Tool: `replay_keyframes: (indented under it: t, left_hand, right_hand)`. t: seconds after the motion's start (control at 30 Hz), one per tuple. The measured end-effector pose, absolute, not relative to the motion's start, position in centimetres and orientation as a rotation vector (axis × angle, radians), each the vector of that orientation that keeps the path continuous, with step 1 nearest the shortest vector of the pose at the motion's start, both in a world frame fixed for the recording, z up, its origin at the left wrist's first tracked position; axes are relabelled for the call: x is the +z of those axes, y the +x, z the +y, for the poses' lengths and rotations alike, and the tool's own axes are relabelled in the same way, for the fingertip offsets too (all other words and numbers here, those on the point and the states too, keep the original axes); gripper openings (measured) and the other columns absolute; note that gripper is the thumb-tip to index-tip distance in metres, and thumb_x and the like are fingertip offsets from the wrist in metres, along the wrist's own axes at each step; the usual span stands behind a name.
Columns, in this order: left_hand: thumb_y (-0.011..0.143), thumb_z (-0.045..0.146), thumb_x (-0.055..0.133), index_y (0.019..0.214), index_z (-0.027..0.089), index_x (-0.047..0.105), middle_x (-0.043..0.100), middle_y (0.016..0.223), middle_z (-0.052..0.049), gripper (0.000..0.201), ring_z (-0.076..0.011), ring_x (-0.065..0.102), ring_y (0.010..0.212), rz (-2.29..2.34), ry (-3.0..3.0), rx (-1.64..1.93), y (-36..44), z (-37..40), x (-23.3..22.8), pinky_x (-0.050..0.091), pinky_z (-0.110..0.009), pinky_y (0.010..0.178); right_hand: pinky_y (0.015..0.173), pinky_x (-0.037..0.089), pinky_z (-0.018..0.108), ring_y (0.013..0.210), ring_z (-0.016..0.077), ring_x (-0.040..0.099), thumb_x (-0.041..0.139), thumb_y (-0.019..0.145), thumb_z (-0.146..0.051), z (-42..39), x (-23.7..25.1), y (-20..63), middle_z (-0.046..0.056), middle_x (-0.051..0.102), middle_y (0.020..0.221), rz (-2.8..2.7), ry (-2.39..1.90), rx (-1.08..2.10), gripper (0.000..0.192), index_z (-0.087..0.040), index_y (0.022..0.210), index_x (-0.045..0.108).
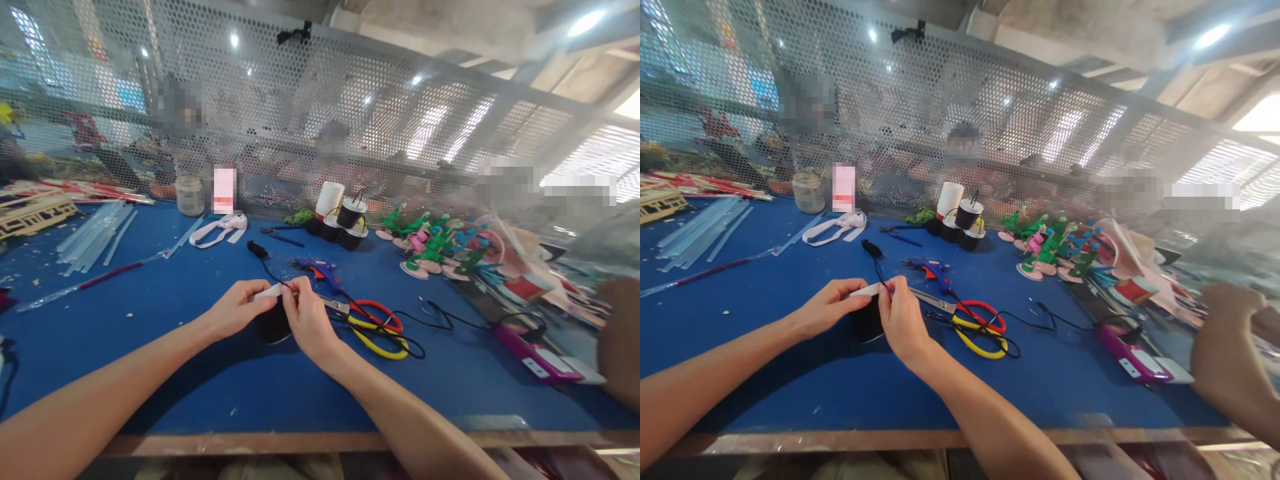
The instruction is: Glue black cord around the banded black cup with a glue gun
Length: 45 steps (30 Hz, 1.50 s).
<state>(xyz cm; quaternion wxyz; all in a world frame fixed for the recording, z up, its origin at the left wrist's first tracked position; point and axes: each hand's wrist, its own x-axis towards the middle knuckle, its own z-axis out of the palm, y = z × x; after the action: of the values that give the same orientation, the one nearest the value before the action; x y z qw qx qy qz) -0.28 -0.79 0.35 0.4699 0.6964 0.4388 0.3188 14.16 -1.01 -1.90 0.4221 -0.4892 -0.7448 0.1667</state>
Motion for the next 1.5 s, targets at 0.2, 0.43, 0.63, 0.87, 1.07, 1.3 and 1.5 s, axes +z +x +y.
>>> replay_keyframes:
  t: [0.2,0.43,0.63,0.87,1.07,1.3,1.5]
  left_hand:
    - [0.07,0.028,0.045,0.058,0.015,0.04,0.03,0.055,0.006,0.017,-0.0082,0.028,0.053,1.076,1.723,0.755,-0.3,-0.8,0.4,0.022,-0.021,0.049]
    - [0.069,0.027,0.047,0.065,0.013,0.051,0.041,0.059,0.004,0.015,-0.0092,0.035,0.058,0.948,1.725,0.605,-0.6,-1.3,1.1,0.027,-0.02,0.054]
    - [0.065,0.028,0.051,0.062,0.013,0.051,0.042,0.057,0.005,0.015,-0.0084,0.035,0.056,0.797,1.617,0.519,-1.1,-1.1,1.5,0.026,-0.019,0.053]
    - [0.063,0.024,0.054,0.058,0.014,0.054,0.043,0.053,0.006,0.011,-0.0077,0.034,0.053,0.732,1.575,0.447,-1.7,-1.1,1.8,0.025,-0.019,0.052]
    - [0.062,0.022,0.055,0.059,0.014,0.054,0.044,0.053,0.006,0.009,-0.0074,0.034,0.052,0.708,1.543,0.335,-1.4,-1.5,1.7,0.023,-0.019,0.051]
    - [0.065,0.03,0.053,0.061,0.013,0.05,0.046,0.057,0.004,0.018,-0.0101,0.039,0.059,0.987,1.413,0.821,-1.0,-0.2,0.6,0.029,-0.022,0.059]
    - [0.065,0.033,0.052,0.061,0.014,0.049,0.044,0.057,0.005,0.02,-0.0111,0.04,0.059,1.08,1.407,0.83,-1.1,0.0,0.4,0.029,-0.023,0.059]
  right_hand:
    - [0.06,0.044,0.027,0.065,0.0144,0.057,0.036,0.08,-0.026,0.3,-1.5,14.8,0.003,0.057,0.073,-1.837,-1.264,0.594,0.008,-0.019,0.079,0.04]
    - [0.073,0.043,0.029,0.084,0.0162,0.058,0.045,0.078,-0.02,8.0,1.4,13.1,0.007,0.061,0.09,-2.078,-1.482,0.547,0.014,-0.015,0.089,0.05]
    - [0.076,0.044,0.037,0.091,0.0186,0.054,0.051,0.079,-0.025,12.3,0.8,8.2,0.007,0.054,0.104,-2.278,-1.65,0.543,0.025,-0.015,0.102,0.052]
    - [0.055,0.044,0.024,0.064,0.0156,0.059,0.057,0.071,-0.018,11.3,2.5,9.0,0.006,0.064,0.067,-2.339,-1.56,0.827,0.011,-0.013,0.062,0.061]
    - [0.042,0.043,0.022,0.047,0.0131,0.056,0.059,0.067,-0.02,11.3,3.7,11.5,0.007,0.065,0.059,-2.167,-1.462,1.125,0.01,-0.011,0.062,0.061]
    - [0.056,0.046,0.025,0.073,0.0142,0.061,0.034,0.084,-0.035,12.1,2.9,12.2,0.013,0.059,0.103,-1.827,-1.448,0.871,0.033,-0.014,0.104,0.05]
    - [0.063,0.042,0.027,0.069,0.0174,0.059,0.047,0.075,-0.026,8.5,1.6,17.6,0.005,0.062,0.067,-1.931,-1.666,0.539,0.018,-0.015,0.067,0.059]
